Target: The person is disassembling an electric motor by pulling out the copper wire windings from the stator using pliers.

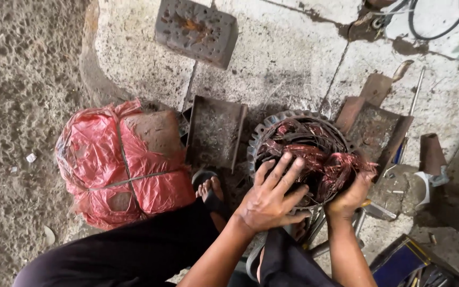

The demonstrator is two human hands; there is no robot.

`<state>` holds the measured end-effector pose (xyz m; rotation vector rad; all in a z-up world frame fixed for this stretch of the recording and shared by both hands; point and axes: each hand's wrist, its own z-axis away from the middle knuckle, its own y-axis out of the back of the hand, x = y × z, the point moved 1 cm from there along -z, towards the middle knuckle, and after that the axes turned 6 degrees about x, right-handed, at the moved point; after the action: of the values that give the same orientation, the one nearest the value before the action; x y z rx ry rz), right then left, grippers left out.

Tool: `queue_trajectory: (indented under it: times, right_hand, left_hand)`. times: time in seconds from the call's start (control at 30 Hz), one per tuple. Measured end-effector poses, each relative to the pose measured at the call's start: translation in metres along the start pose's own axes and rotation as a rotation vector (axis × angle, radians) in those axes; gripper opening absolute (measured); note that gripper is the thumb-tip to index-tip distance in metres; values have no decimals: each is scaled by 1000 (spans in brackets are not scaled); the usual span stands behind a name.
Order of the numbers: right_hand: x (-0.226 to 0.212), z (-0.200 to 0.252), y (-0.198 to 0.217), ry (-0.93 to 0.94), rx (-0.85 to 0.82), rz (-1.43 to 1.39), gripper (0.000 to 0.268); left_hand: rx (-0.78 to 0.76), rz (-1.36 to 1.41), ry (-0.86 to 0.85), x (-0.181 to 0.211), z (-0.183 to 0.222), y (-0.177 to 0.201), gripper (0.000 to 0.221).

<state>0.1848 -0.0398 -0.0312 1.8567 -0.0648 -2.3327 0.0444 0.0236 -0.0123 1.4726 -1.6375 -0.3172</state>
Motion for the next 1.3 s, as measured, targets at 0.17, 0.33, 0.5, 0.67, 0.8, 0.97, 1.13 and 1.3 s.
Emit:
queue_trajectory:
  times: [0.17, 0.33, 0.5, 0.67, 0.8, 0.97, 1.13, 1.3]
  right_hand:
    - [3, -27, 4, 16, 11, 101, 61]
    - [29, -89, 6, 16, -189, -2, 76]
    - [7, -51, 9, -303, 145, -154, 105]
    - [1, 8, 1, -770, 115, -186, 79]
    - [-40, 8, -27, -628, -350, -547, 113]
    - [-34, -11, -46, -813, -200, -585, 126]
    - [-42, -22, -58, -910, 34, -545, 122]
    - [-53, -18, -62, -901, 67, -585, 83]
  left_hand:
    - [-84, 99, 58, -17, -53, 11, 52]
    - [-4, 150, 75, -54, -105, 8, 56]
    - [-18, 256, 194, -96, -151, 3, 56]
    - [-177, 246, 336, -141, -182, -33, 67]
    - [-243, 181, 459, -157, -200, -56, 69]
    - [-318, 63, 538, -169, -212, -88, 85]
    - [-406, -10, 564, -194, -212, -124, 86]
    - [-404, -16, 567, -200, -209, -124, 84]
